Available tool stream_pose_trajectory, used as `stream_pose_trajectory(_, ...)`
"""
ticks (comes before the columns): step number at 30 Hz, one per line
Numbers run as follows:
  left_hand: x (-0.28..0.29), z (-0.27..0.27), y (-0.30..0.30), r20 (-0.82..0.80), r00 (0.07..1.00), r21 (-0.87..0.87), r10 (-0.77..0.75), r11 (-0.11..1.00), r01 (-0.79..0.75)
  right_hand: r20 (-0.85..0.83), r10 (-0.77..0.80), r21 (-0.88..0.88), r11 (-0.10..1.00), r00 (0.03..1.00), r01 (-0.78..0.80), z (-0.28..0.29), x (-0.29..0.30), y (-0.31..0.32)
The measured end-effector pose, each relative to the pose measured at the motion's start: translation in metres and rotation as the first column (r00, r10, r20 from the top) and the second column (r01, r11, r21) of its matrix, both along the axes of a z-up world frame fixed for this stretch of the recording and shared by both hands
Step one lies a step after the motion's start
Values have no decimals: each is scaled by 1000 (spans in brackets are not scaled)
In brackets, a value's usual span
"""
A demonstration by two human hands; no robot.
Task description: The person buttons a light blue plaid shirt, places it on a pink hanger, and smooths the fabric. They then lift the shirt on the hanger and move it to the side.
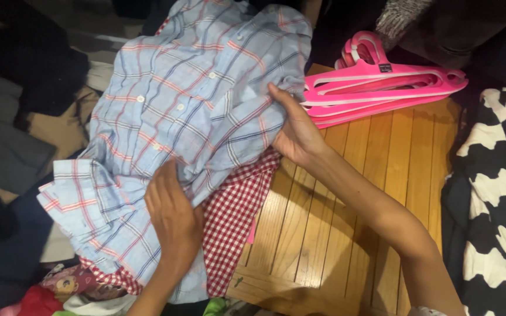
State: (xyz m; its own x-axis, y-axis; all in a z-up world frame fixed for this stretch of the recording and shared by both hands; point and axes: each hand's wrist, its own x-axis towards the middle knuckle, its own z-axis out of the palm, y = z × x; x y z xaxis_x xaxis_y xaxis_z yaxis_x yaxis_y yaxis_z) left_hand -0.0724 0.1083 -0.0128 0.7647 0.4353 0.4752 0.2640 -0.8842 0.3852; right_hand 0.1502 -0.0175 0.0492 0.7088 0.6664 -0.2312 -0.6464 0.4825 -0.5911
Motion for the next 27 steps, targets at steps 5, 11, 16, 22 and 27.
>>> stream_pose_trajectory(5,-16,14,17,-19,999,-46,-44,998,43,60,6,-31,1000,998,-5,-9,10,15)
stream_pose_trajectory(11,-26,20,39,132,989,-266,66,964,-29,18,55,-150,987,998,-51,-22,27,44)
stream_pose_trajectory(16,-22,-4,47,247,953,-264,174,959,-106,-30,80,88,993,996,-77,-2,17,50)
stream_pose_trajectory(22,-14,22,47,-214,960,-85,180,976,-201,201,-123,-127,980,972,150,-9,25,46)
stream_pose_trajectory(27,-18,27,74,65,967,164,246,953,-254,184,-183,-182,959,966,216,0,24,29)
